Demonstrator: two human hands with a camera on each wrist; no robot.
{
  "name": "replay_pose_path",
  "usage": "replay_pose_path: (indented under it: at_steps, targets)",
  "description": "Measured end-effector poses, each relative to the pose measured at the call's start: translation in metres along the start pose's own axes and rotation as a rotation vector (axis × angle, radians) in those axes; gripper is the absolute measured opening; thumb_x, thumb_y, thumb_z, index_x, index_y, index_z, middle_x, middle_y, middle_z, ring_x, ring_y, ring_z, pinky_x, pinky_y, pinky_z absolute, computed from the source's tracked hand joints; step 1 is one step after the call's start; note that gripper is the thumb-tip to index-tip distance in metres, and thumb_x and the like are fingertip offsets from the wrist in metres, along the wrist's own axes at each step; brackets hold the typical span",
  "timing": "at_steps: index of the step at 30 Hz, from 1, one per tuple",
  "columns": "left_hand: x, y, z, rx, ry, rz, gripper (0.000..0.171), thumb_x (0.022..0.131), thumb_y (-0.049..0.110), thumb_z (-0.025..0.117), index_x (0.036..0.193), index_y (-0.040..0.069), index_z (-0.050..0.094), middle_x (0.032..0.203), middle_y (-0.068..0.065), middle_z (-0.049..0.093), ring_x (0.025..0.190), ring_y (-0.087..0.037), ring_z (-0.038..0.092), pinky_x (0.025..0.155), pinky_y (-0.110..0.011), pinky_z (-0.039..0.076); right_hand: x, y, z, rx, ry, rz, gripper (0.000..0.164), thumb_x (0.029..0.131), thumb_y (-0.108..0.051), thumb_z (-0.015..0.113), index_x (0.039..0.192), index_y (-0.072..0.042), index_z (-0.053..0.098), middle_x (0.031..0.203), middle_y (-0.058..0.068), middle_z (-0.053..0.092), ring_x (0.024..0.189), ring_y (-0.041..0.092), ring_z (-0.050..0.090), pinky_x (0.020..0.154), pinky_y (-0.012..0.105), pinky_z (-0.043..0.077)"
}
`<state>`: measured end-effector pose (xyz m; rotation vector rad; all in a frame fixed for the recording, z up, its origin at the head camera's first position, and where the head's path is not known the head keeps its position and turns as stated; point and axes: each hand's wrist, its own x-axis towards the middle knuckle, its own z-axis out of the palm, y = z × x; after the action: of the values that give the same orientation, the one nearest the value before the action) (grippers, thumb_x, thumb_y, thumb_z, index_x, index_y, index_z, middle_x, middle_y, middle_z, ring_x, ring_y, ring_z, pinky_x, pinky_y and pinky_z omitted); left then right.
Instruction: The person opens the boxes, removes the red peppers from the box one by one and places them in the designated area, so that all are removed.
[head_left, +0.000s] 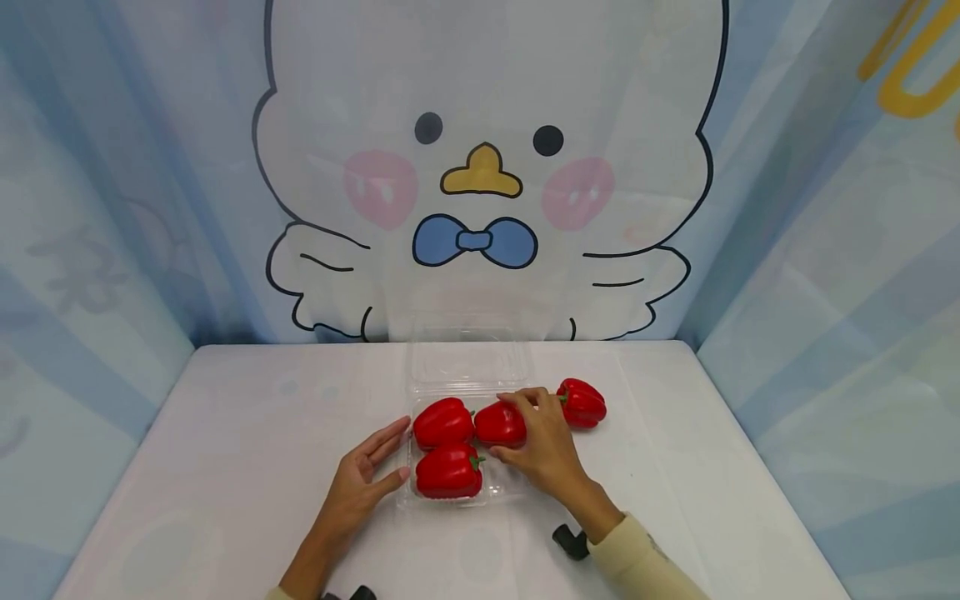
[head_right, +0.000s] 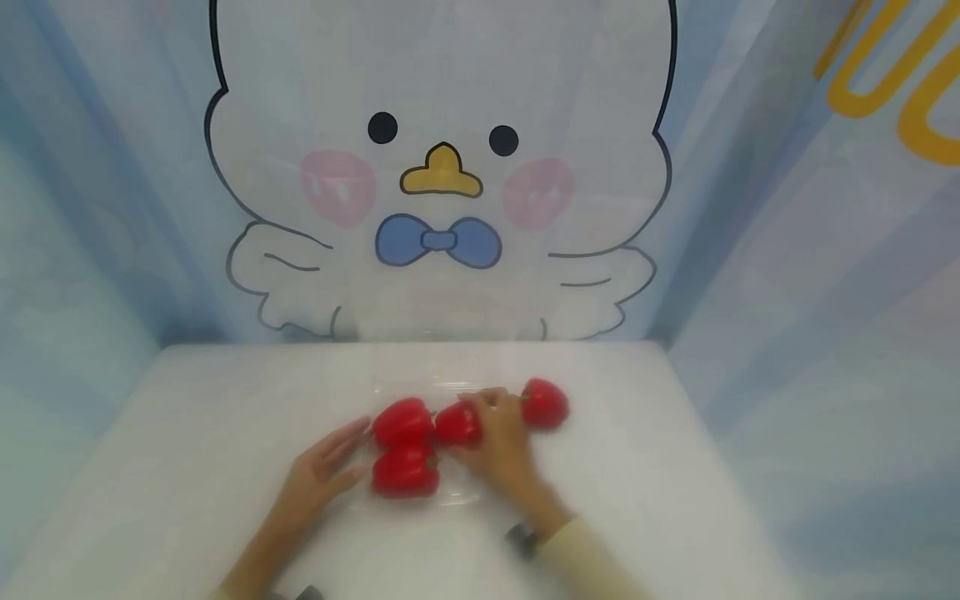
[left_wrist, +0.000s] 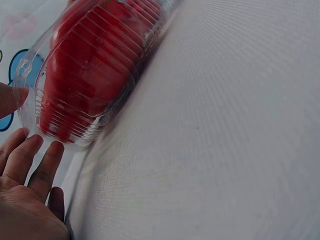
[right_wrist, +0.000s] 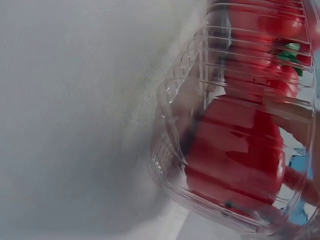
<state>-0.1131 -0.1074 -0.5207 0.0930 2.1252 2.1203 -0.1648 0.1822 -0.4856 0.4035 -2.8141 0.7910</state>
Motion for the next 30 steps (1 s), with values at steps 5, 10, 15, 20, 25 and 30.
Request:
replay_pose_path:
  at_steps: [5,10,15,20,25,30]
  targets:
    - [-0.001,0.001,0.0,-0.002,0.009,-0.006,0.07,0.096,0.014,0.079,0.159,0.015,0.048,0.165,-0.002,0.05,0.158,-0.023,0.041,0.12,-0.026,0.039,0.004,0.001,0.004,-0.086,-0.014,-0.032,0.079,0.07,-0.029,0.101,0.141,-0.022,0.067,0.141,0.01,0.061,0.129,0.03,0.052,0.097,0.048,0.064]
    - [-0.001,0.001,0.001,-0.001,0.011,-0.004,0.071,0.096,0.016,0.08,0.159,0.016,0.048,0.165,-0.002,0.051,0.158,-0.024,0.041,0.121,-0.03,0.038,0.006,-0.001,0.004,-0.117,0.002,-0.057,0.076,0.07,-0.024,0.102,0.139,-0.02,0.069,0.138,0.011,0.062,0.129,0.031,0.053,0.096,0.048,0.065]
    - [0.001,-0.004,-0.002,-0.012,0.007,0.015,0.07,0.096,0.015,0.08,0.159,0.016,0.049,0.164,-0.001,0.051,0.157,-0.02,0.043,0.118,-0.018,0.04,0.004,-0.006,-0.002,-0.082,0.049,-0.076,0.072,0.068,-0.018,0.102,0.134,-0.016,0.072,0.134,0.013,0.063,0.125,0.032,0.054,0.094,0.049,0.065]
    - [0.003,-0.009,-0.004,-0.024,-0.003,0.033,0.07,0.096,0.014,0.079,0.158,0.018,0.049,0.164,-0.001,0.052,0.152,-0.008,0.048,0.114,-0.011,0.041,0.002,-0.01,-0.008,-0.054,0.079,-0.076,0.074,0.066,-0.015,0.102,0.133,-0.015,0.071,0.134,0.014,0.063,0.127,0.034,0.055,0.094,0.051,0.065]
    - [0.003,-0.01,-0.004,-0.024,-0.01,0.041,0.071,0.095,0.014,0.08,0.159,0.018,0.049,0.164,0.0,0.052,0.15,-0.003,0.049,0.113,-0.009,0.041,0.001,-0.011,-0.015,-0.031,0.102,-0.056,0.078,0.064,-0.014,0.103,0.135,-0.017,0.069,0.134,0.012,0.063,0.129,0.033,0.054,0.092,0.05,0.066]
    - [0.004,-0.01,-0.003,-0.027,-0.012,0.037,0.07,0.096,0.013,0.079,0.159,0.018,0.049,0.164,-0.001,0.051,0.155,-0.015,0.045,0.113,-0.01,0.041,0.0,-0.014,-0.026,0.0,0.118,-0.047,0.079,0.064,-0.012,0.103,0.135,-0.017,0.069,0.135,0.013,0.063,0.129,0.034,0.054,0.089,0.05,0.066]
